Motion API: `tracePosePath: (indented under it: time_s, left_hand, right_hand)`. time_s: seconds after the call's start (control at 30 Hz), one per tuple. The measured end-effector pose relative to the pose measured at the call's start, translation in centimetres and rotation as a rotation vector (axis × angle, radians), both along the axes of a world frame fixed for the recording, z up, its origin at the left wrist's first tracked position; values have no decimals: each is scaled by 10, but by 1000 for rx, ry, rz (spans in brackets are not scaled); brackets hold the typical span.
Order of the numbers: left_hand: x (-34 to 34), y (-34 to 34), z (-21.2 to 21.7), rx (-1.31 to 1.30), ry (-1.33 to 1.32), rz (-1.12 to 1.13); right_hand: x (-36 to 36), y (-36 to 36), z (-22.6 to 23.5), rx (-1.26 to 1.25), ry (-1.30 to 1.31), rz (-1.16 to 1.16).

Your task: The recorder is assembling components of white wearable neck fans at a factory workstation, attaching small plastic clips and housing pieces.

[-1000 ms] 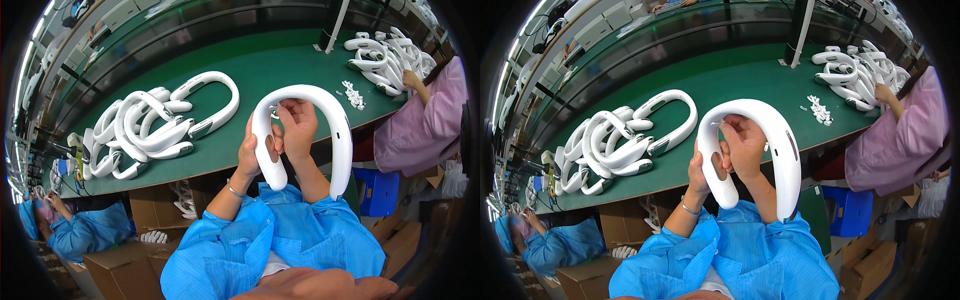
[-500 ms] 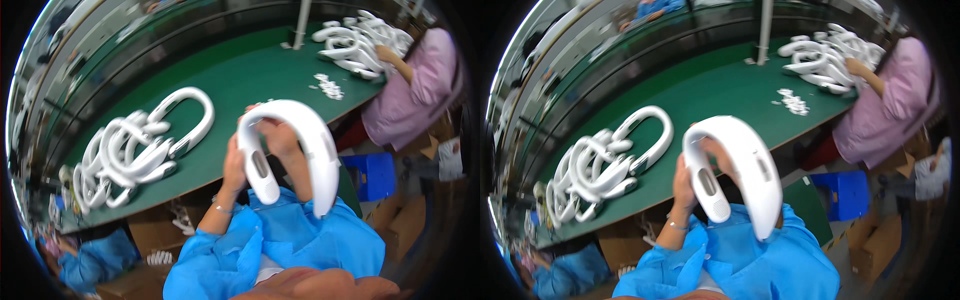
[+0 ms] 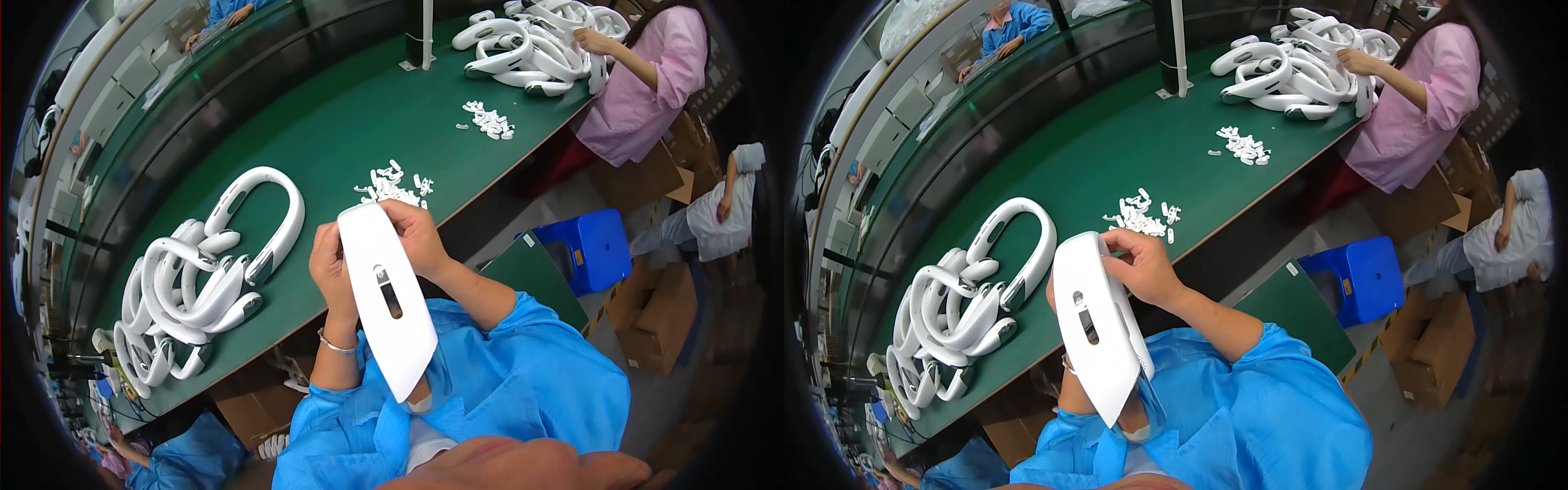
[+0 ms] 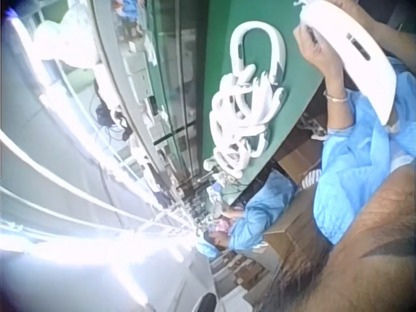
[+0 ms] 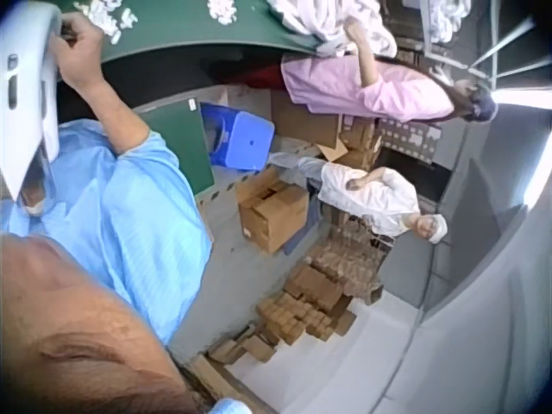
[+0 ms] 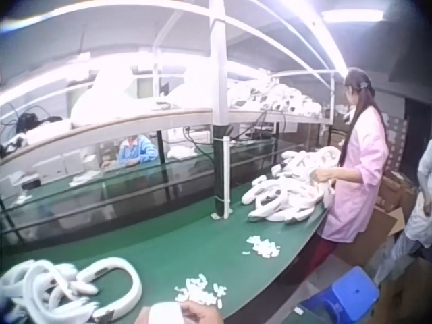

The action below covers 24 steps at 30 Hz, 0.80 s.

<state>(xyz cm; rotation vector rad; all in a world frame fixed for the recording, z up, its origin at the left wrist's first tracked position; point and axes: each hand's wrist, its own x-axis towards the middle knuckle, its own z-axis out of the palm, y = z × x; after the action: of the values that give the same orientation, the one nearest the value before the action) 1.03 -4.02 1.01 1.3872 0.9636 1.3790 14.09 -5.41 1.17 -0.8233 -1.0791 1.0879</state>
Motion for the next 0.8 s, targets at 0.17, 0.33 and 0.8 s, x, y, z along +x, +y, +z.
tracePosePath:
  time_s: [0.17, 0.33, 0.8]
  left_hand:
    - [-5, 8, -34, -31, 120, -4]
    - [25, 25, -20, -237, -47, -104]
    - [22, 39, 1, -375, -170, -277]
  right_hand:
    - [5, -1, -11, -87, -77, -33]
    - [24, 2, -14, -248, 58, 36]
    - [33, 18, -2, -362, -266, 124]
